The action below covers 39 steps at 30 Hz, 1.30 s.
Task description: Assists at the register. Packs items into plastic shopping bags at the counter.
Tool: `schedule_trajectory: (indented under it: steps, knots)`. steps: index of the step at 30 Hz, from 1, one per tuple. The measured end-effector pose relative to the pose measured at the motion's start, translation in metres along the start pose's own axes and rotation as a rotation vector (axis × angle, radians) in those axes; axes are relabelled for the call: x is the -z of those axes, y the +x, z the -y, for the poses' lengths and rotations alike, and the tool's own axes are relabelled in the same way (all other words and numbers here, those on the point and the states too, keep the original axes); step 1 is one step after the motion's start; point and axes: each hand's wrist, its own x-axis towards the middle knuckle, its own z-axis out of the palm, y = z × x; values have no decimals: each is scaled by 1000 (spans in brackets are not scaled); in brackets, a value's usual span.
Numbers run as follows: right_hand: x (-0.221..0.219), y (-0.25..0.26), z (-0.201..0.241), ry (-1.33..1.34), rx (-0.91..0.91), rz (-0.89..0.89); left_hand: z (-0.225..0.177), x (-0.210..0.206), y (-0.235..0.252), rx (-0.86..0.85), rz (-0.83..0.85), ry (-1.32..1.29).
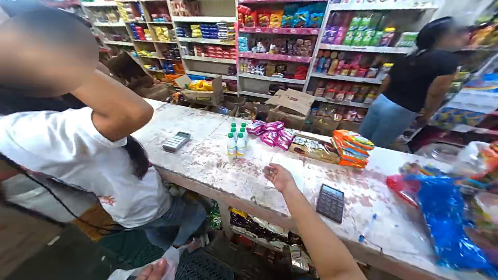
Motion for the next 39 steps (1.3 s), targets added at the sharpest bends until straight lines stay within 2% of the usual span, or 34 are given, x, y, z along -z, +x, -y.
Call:
schedule_trajectory:
  steps: [5, 7, 11, 13, 14, 17, 18, 20, 24, 26, 29, 31, 34, 36, 39]
  knots:
    - [-21, 92, 1, 67, -80, -74, -41, -28, 9, -40, -62, -18]
    - [-28, 103, -1, 101, -47, -107, -49, -38, 16, -48, -67, -41]
    - [-34, 85, -5, 42, 196, -168, -57, -55, 47, -61, -10, -57]
    - [-46, 41, -14, -84, 220, -46, -59, -67, 71, -71, 32, -41]
    - [-55, 14, -23, -167, 202, 83, -59, -75, 84, -76, 55, -31]
    - [-88, -60, -35, -508, 120, 624, -63, -108, 127, -106, 204, 34]
    - [-100, -74, -36, -598, 116, 727, -66, -119, 140, -115, 280, 76]
    - [-116, -78, -42, -679, 193, 790, -75, -140, 162, -114, 440, 150]
    - [-122, -56, -37, -554, 350, 697, -95, -175, 203, -100, 694, 116]
    - [-122, -54, -30, -388, 311, 601, -106, -186, 218, -99, 778, 128]
    - [-117, -50, -25, -24, 198, 443, -120, -197, 237, -102, 774, 286]
    - [-108, -48, -17, 118, 159, 368, -122, -204, 260, -197, 790, 462]
    - [-93, -50, -3, 275, 98, 261, -120, -205, 300, -570, 857, 677]
    - [-81, -49, 8, 389, 83, 183, -126, -202, 320, -747, 800, 808]
    - [-57, -40, 27, 561, 133, 84, -142, -189, 333, -757, 615, 1040]
